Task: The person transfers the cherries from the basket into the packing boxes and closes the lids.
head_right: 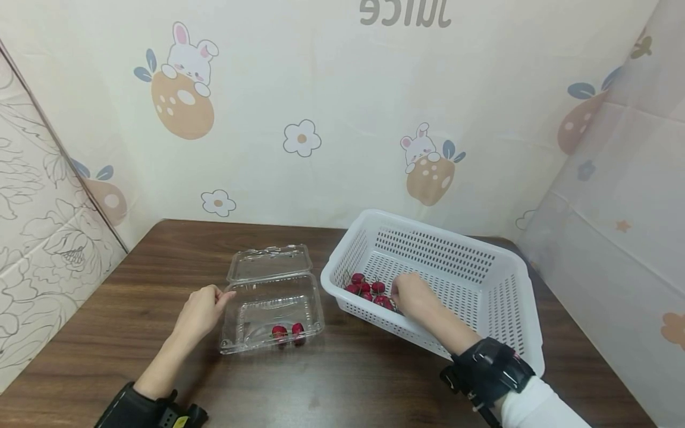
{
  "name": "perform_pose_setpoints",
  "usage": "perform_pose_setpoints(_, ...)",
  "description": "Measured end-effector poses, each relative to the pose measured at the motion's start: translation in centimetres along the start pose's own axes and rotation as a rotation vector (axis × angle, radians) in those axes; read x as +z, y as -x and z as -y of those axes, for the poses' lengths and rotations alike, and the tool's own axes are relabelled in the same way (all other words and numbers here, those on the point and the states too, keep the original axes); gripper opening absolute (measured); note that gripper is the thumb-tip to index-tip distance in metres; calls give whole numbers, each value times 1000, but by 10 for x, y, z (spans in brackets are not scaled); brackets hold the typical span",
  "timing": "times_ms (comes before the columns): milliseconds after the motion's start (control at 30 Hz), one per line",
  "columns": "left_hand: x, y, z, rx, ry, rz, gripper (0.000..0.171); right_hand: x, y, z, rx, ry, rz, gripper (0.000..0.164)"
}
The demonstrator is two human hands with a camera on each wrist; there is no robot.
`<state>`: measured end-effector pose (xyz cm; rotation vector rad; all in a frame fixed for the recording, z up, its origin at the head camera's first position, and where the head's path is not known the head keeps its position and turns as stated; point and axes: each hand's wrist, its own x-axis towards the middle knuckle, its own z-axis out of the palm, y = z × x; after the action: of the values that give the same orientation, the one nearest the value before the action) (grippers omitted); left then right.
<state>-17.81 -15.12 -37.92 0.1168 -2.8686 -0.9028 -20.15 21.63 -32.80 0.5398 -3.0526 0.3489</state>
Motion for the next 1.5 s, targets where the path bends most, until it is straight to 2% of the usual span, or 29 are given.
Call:
perform_pose_setpoints(433,-1,0,0,2,-1,3,28,-19,8,8,-44,-71,-125,10)
perform_pose_setpoints(900,0,0,0,5,-3,7,28,-39,13,25,-103,-109,-201,5)
perform_pose_setpoints(1500,-1,0,-1,-5,-9,15,28,-53,6,70,-175,-142,-251,3)
